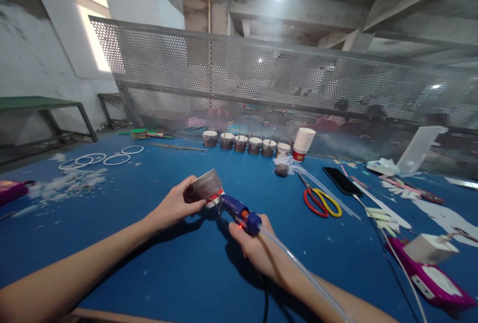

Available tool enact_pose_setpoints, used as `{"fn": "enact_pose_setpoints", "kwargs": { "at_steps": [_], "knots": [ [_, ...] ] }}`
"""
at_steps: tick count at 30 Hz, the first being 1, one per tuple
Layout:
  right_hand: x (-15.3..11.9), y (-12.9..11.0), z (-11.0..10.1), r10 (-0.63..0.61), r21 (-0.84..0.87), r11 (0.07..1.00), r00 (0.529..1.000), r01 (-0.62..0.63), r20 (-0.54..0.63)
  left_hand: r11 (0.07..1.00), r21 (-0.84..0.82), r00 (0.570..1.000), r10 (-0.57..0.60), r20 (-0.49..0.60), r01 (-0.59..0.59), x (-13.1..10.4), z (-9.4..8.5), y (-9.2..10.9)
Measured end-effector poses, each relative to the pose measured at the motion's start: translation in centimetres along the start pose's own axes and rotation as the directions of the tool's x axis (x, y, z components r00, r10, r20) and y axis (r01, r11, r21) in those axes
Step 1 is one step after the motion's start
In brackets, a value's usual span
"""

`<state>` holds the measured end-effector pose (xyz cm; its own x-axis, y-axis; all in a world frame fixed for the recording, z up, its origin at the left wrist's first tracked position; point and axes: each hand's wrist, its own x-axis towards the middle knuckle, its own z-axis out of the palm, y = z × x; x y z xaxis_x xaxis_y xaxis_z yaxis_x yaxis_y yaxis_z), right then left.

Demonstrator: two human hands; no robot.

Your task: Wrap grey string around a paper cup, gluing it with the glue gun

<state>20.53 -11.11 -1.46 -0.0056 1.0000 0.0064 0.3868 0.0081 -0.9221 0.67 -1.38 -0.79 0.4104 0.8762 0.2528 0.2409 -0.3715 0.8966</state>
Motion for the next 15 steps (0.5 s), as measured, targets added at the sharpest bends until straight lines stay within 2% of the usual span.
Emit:
{"fn": "enact_pose_setpoints", "kwargs": {
  "at_steps": [3, 8, 12, 15],
  "knots": [
    [0.15, 0.08, -0.12, -0.015, 0.012, 1.0, 1.0, 0.015, -0.004, 1.0, -0.01, 1.0, 0.021, 0.013, -0.021, 0.05, -0.16, -0.17],
    [-0.05, 0.28, -0.09, 0.04, -0.041, 0.998, 0.999, -0.041, -0.028, 0.998, -0.037, 0.998, 0.044, 0.047, -0.043, 0.1, -0.35, -0.58],
    [0.0, 0.4, -0.18, 0.009, -0.019, 1.0, 1.0, -0.009, 0.004, 0.998, -0.043, 0.996, 0.058, 0.068, -0.055, 0.15, -0.53, -0.7],
    [-0.01, 0.52, -0.27, 0.032, -0.035, 0.999, 0.999, -0.032, -0.008, 0.997, -0.039, 0.995, 0.062, 0.076, -0.059, 0.16, -0.69, -0.66]
  ]
}}
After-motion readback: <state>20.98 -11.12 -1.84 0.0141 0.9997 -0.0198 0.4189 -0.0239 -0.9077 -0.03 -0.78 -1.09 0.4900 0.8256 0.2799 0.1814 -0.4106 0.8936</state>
